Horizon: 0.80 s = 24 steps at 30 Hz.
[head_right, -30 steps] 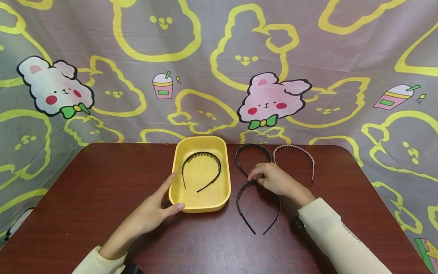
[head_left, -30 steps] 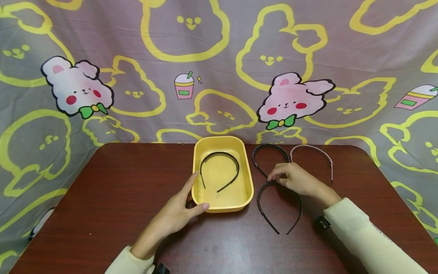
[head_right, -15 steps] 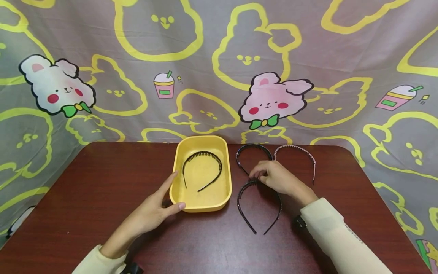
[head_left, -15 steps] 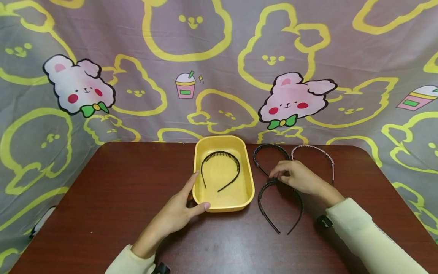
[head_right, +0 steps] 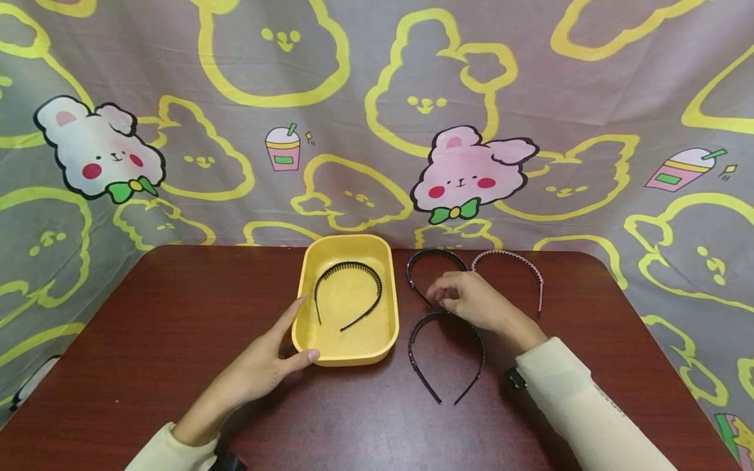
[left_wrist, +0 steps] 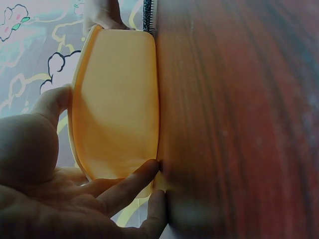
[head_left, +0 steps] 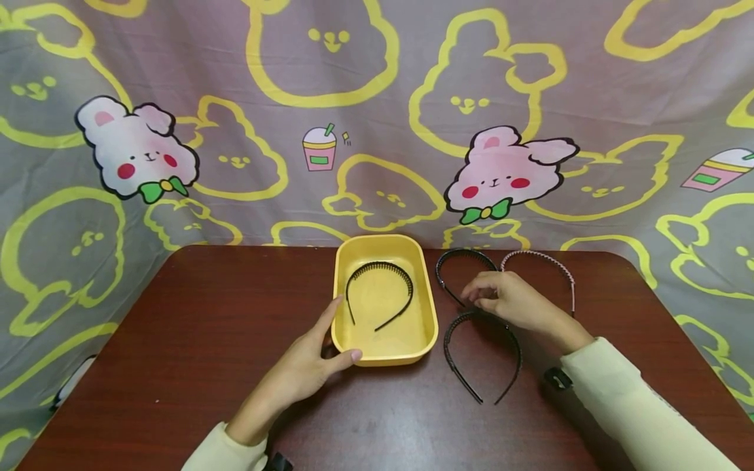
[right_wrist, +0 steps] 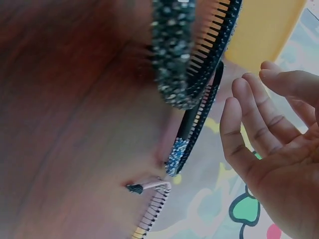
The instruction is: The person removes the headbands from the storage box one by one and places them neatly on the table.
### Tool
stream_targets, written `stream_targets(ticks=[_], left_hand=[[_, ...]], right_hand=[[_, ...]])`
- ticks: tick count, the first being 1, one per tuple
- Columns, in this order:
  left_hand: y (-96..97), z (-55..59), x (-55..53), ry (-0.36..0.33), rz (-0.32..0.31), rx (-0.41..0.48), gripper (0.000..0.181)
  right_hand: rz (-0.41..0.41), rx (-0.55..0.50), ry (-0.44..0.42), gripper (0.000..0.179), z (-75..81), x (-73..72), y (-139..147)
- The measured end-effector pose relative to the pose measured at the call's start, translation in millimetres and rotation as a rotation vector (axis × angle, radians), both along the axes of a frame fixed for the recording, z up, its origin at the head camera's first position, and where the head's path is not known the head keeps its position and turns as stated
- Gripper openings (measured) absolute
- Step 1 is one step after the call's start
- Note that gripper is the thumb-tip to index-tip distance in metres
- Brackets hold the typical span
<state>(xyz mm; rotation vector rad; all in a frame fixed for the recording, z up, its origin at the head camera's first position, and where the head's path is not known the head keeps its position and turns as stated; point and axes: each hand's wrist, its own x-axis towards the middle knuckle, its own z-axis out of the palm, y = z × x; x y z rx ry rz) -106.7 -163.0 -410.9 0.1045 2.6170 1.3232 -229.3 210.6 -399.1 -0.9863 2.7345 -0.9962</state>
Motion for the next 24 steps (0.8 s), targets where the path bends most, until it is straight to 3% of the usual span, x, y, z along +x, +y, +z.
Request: stream_targets(ticks=[9, 24], left_hand=[[1.0, 2.8, 1.2, 0.004, 0.009, -0.012, 0.1], [1.8, 3.3, 0.8, 0.013, 0.014, -0.015, 0.099]], right_hand=[[-0.04, -0.005, -0.034, 0.02, 15.3, -0.6, -12], [-0.05, -0.002, 0.046, 0.021, 36.5, -3.9, -40]])
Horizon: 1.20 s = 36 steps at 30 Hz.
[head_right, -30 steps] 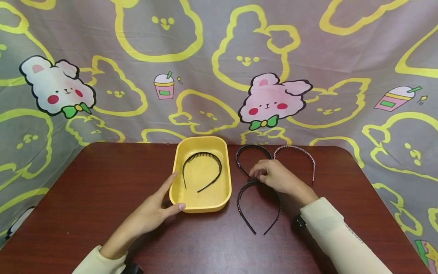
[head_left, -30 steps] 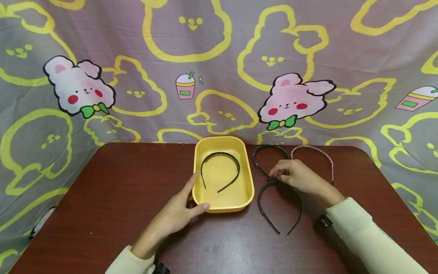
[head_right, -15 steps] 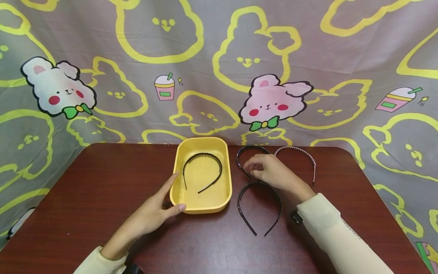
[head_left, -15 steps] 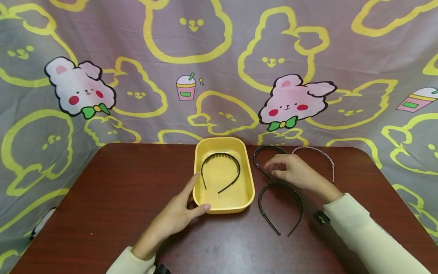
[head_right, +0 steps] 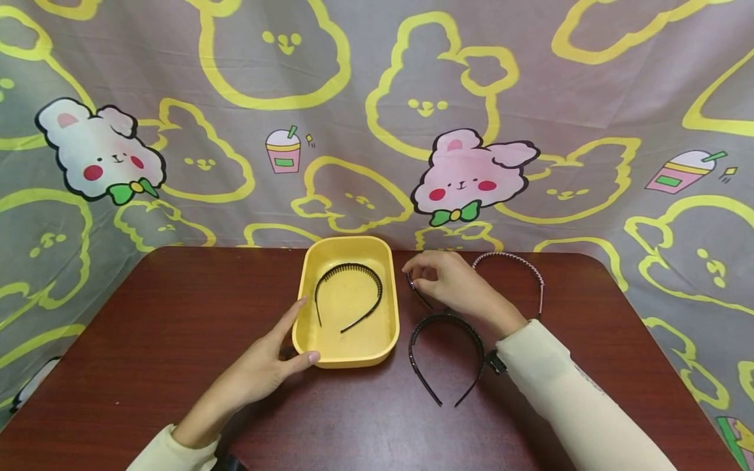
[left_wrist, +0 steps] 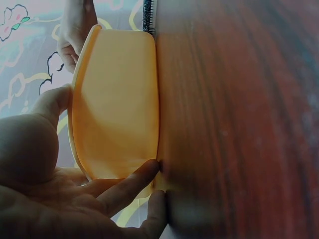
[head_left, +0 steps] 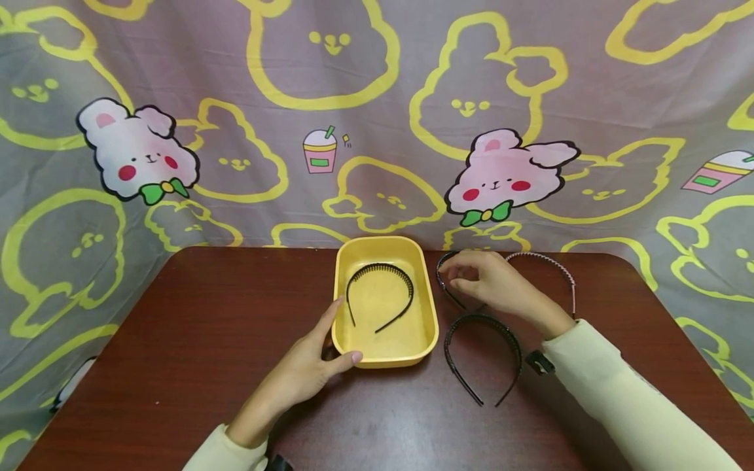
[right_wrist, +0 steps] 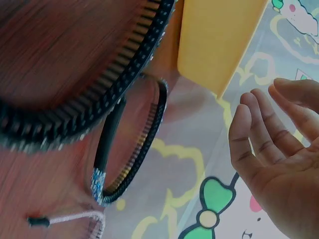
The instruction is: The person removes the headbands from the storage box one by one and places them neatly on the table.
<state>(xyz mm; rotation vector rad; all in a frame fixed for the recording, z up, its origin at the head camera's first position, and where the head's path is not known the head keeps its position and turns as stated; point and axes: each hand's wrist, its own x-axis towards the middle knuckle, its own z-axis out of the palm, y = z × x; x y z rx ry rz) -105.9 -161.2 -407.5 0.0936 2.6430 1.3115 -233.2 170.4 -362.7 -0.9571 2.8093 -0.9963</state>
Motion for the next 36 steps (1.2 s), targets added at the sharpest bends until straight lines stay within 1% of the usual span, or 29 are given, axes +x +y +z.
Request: stream_targets(ticks=[3, 11, 16, 20, 29, 36], left_hand=[[-0.1, -0.2, 0.0, 0.001, 0.0, 0.004, 0.1], [-1.0, -0.7, -0.1, 0.002, -0.002, 0.018, 0.1], [-0.6, -0.5, 0.1, -0.002, 0.0, 0.022, 0.099], [-0.1, 0.1, -0.2, -0.007, 0.004, 0.015, 0.099], [-0.8, -1.9, -1.1, -0.009, 0.002, 0.018, 0.099], [-1.3, -2.9, -1.3, -0.013, 0.0, 0.015, 0.098]], right_hand=[[0.003, -0.007, 0.006, 0.022, 0.2, -0.8, -8], [0.045, -0.046, 0.039, 0.026, 3.6, -6.2, -30], [0.059, -0.066, 0.042, 0.023, 4.0, -10.6, -40], [0.053, -0.072, 0.033, 0.024, 3.4, -13.2, -45], [0.068, -0.092, -0.04, 0.034, 2.1, -18.5, -61], [0.066, -0.076, -0.1, 0.041, -0.3, -22.9, -73]])
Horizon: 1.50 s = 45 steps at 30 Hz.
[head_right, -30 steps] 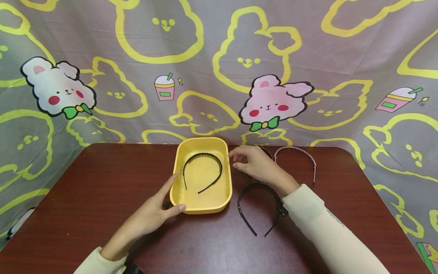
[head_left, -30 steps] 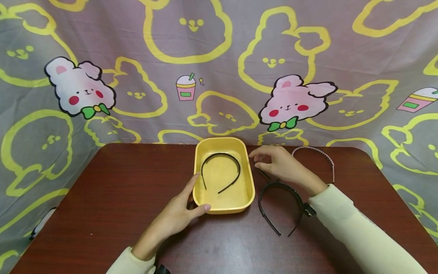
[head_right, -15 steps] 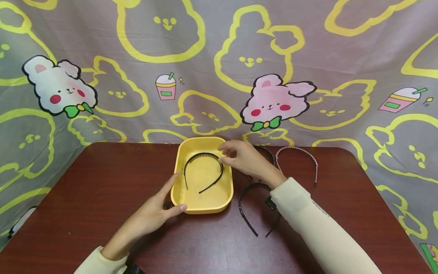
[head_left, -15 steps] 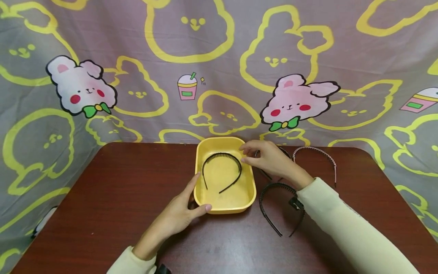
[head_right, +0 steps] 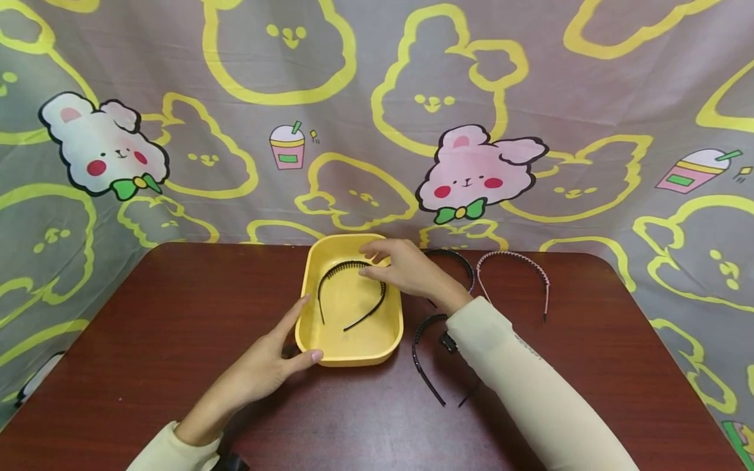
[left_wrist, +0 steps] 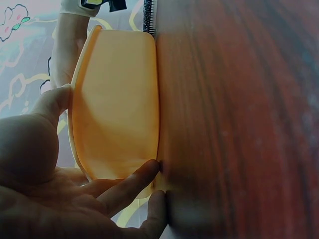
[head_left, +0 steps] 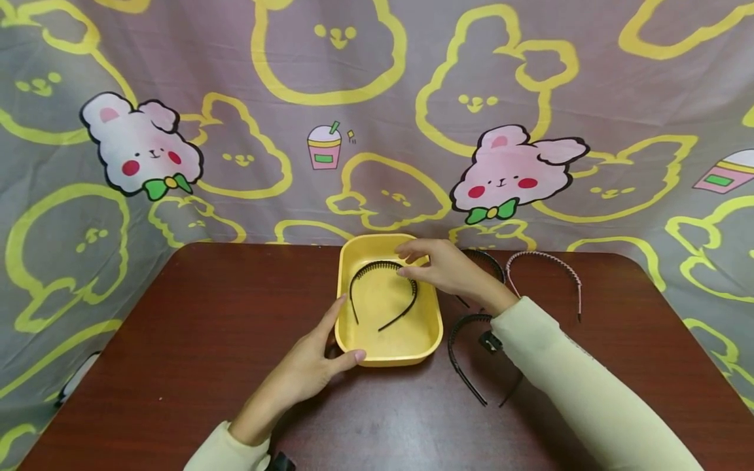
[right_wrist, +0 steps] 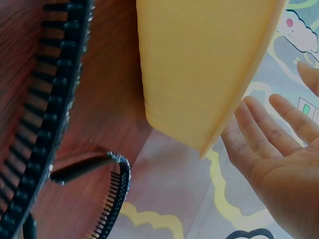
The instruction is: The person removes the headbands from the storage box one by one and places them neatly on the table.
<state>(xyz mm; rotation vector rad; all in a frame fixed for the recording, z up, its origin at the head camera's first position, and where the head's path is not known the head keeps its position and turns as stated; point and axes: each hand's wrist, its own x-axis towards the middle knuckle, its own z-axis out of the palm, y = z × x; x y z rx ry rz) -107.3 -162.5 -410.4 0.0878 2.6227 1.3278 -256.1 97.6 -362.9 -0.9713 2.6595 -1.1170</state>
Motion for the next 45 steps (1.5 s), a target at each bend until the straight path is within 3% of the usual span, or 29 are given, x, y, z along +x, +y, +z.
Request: stream_targets(ticks=[6, 18, 34, 45], left_hand=[[1.1, 0.5, -1.2, 0.003, -0.002, -0.004, 0.098], [0.0, 0.5, -1.0, 0.003, -0.003, -0.013, 0.098], [0.4, -0.4, -0.9, 0.003, -0.001, -0.009, 0.099], [0.2, -0.4, -0.6, 0.0, 0.004, -0.003, 0.099]], right_hand=[[-0.007, 0.015, -0.024, 0.045, -1.8, -3.4, -7], [0.012, 0.009, 0.007, 0.046, -11.4, -19.2, -24], [-0.004, 0.111, 0.012, 0.043, -20.5, -31.2, -37], [0.037, 0.177, 0.054, 0.039, -27.2, -37.5, -46]])
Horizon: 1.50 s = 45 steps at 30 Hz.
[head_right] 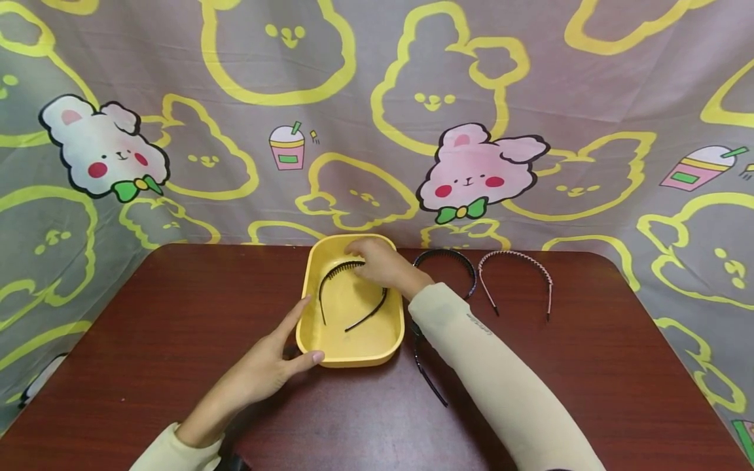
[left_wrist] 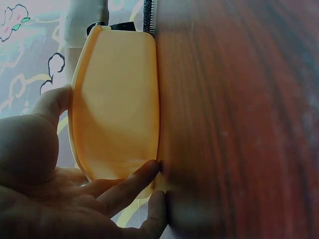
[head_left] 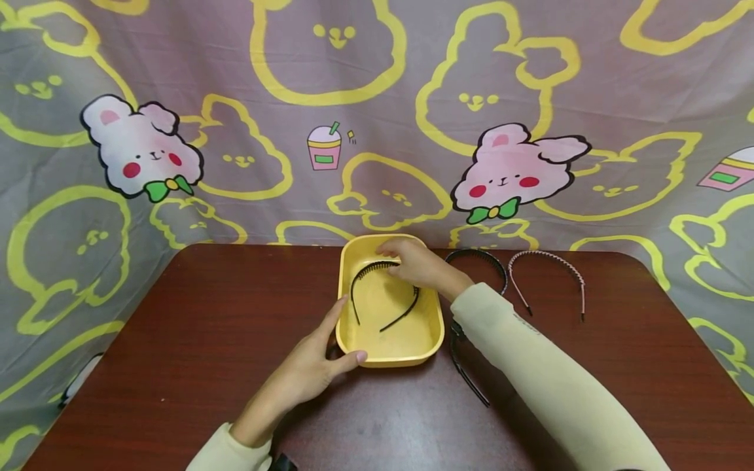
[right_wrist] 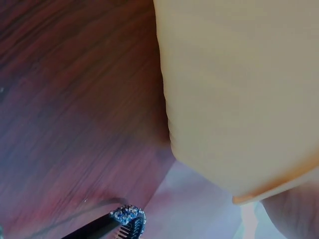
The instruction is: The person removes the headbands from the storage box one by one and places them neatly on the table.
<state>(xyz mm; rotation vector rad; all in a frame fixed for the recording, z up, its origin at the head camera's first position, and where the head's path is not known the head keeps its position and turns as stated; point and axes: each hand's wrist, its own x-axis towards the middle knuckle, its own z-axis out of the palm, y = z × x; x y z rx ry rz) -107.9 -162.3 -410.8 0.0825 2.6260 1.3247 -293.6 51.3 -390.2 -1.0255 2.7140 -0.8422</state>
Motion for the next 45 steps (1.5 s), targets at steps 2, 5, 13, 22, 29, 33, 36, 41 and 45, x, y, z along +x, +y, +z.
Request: stream_targets(ticks=[2, 5, 13, 22, 29, 33, 36, 41, 45], left_hand=[[-0.3, -0.3, 0.2, -0.001, 0.0, 0.002, 0.099], [-0.6, -0.8, 0.3, 0.002, -0.001, 0.006, 0.099], [0.4, -0.6, -0.4, 0.011, -0.006, -0.005, 0.1], [0.8, -2.3, -0.4, 0.012, -0.006, -0.011, 0.099], [-0.1, -2.5, -0.9, 0.02, -0.013, -0.018, 0.099], [-0.4, -2.2, -1.1, 0.02, -0.011, -0.019, 0.1], [-0.7, -2.3, -1.1, 0.018, -0.011, -0.021, 0.1], [-1.5, -2.9, -0.4, 0.025, -0.012, -0.025, 0.1], [-1.5, -2.8, -0.4, 0.032, -0.013, -0.027, 0.099]], right_hand=[[0.0, 0.01, -0.007, 0.04, -1.4, -1.0, -2.1], [-0.001, 0.023, -0.013, 0.041, -2.3, -1.4, -5.5], [-0.01, 0.082, 0.016, 0.042, -4.7, -1.4, -8.2], [-0.004, 0.124, 0.04, 0.039, -5.9, -1.7, -6.9], [0.012, 0.139, 0.069, 0.038, -7.1, -4.0, -4.6], [0.027, 0.151, 0.091, 0.038, -8.5, -5.5, -4.3], [0.026, 0.159, 0.089, 0.039, -8.7, -5.2, -4.6], [0.034, 0.151, 0.095, 0.035, -8.6, -3.9, -6.5], [0.047, 0.156, 0.116, 0.031, -7.8, -2.8, -6.2]])
